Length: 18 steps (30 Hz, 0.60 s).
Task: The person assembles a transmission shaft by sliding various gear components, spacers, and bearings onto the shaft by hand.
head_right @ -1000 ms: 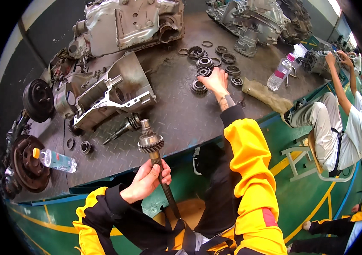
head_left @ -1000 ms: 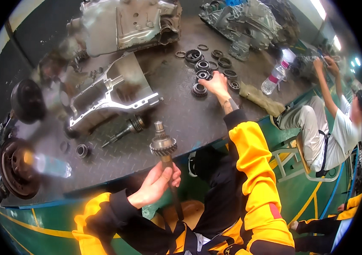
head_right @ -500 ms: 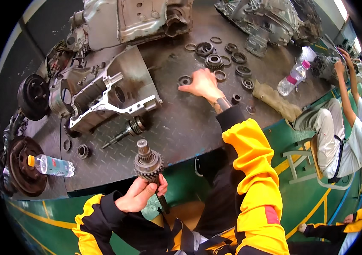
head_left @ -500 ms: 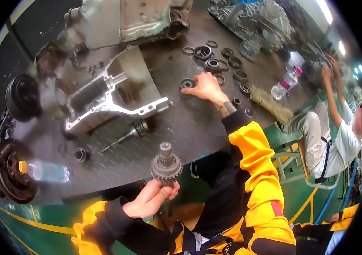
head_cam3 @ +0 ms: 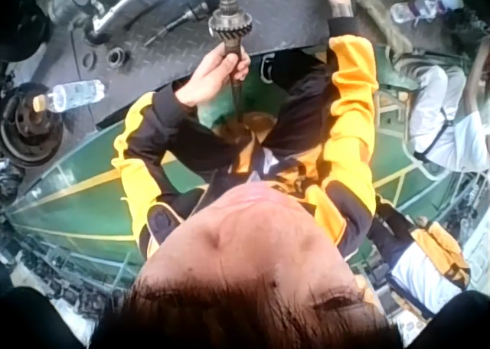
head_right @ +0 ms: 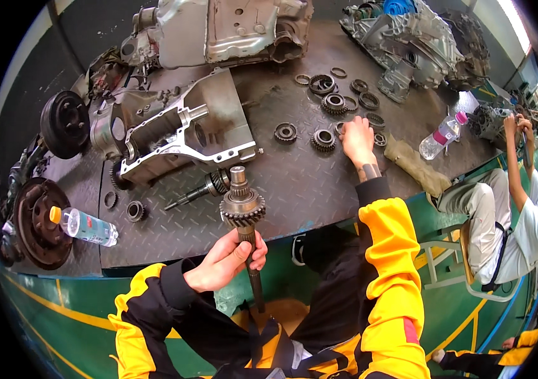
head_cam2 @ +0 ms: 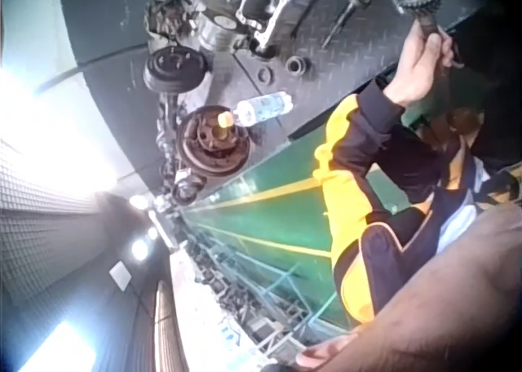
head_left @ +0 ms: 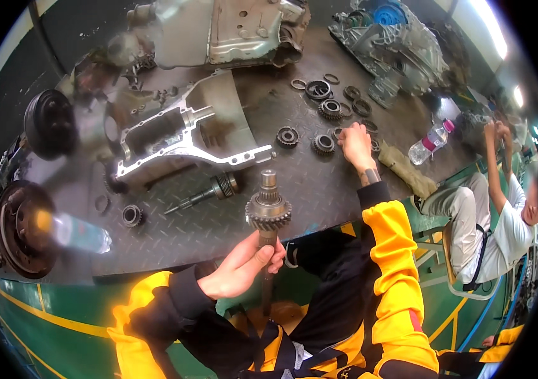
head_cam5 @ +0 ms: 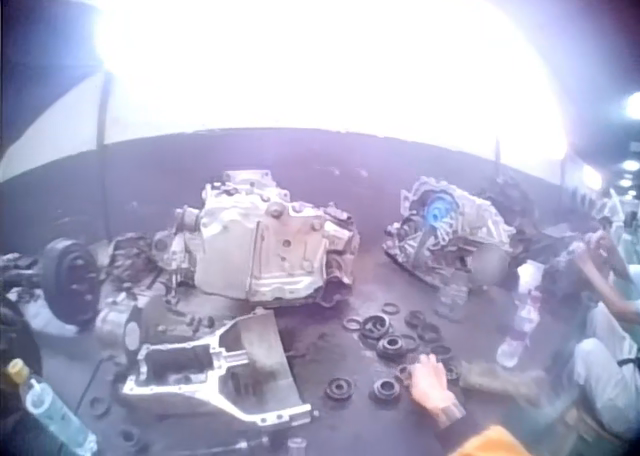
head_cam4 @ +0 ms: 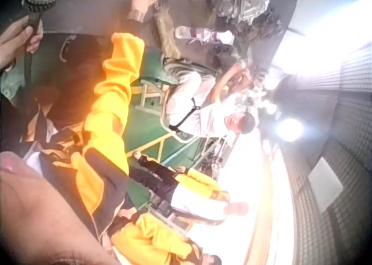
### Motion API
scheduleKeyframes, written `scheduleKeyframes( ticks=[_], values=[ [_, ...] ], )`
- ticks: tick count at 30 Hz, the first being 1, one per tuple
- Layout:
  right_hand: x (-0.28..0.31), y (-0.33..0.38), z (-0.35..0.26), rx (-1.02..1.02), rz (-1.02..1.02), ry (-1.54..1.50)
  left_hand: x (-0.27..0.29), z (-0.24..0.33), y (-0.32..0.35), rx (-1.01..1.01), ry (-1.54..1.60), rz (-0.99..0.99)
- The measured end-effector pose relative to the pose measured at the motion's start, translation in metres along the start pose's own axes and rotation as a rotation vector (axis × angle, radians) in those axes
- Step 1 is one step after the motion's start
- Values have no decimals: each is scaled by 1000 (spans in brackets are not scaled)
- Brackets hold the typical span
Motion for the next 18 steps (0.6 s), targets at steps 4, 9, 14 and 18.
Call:
scheduleKeyframes(
  ticks=[4,9,14,18],
  values=[
    [26,18,-8,51,159,-115,5,0,0,-57,-34,-13],
    [99,43,-81,140,356,-419,14,-8,8,-20,-58,33],
    [149,71,-168,200,126,-877,11,-16,6,-25,-56,-7],
    [141,95,-213,161,-113,-1094,11,-9,9,-40,-113,19]
  ],
)
Point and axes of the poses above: each hand's wrist, its own y-axis away from the middle knuckle, its own x-axis out of the back of the hand, z = x × y, the point moved 10 cm from there along -y, towards the middle knuckle, and after that the axes turned 9 degrees about -y, right-handed, at the moved point
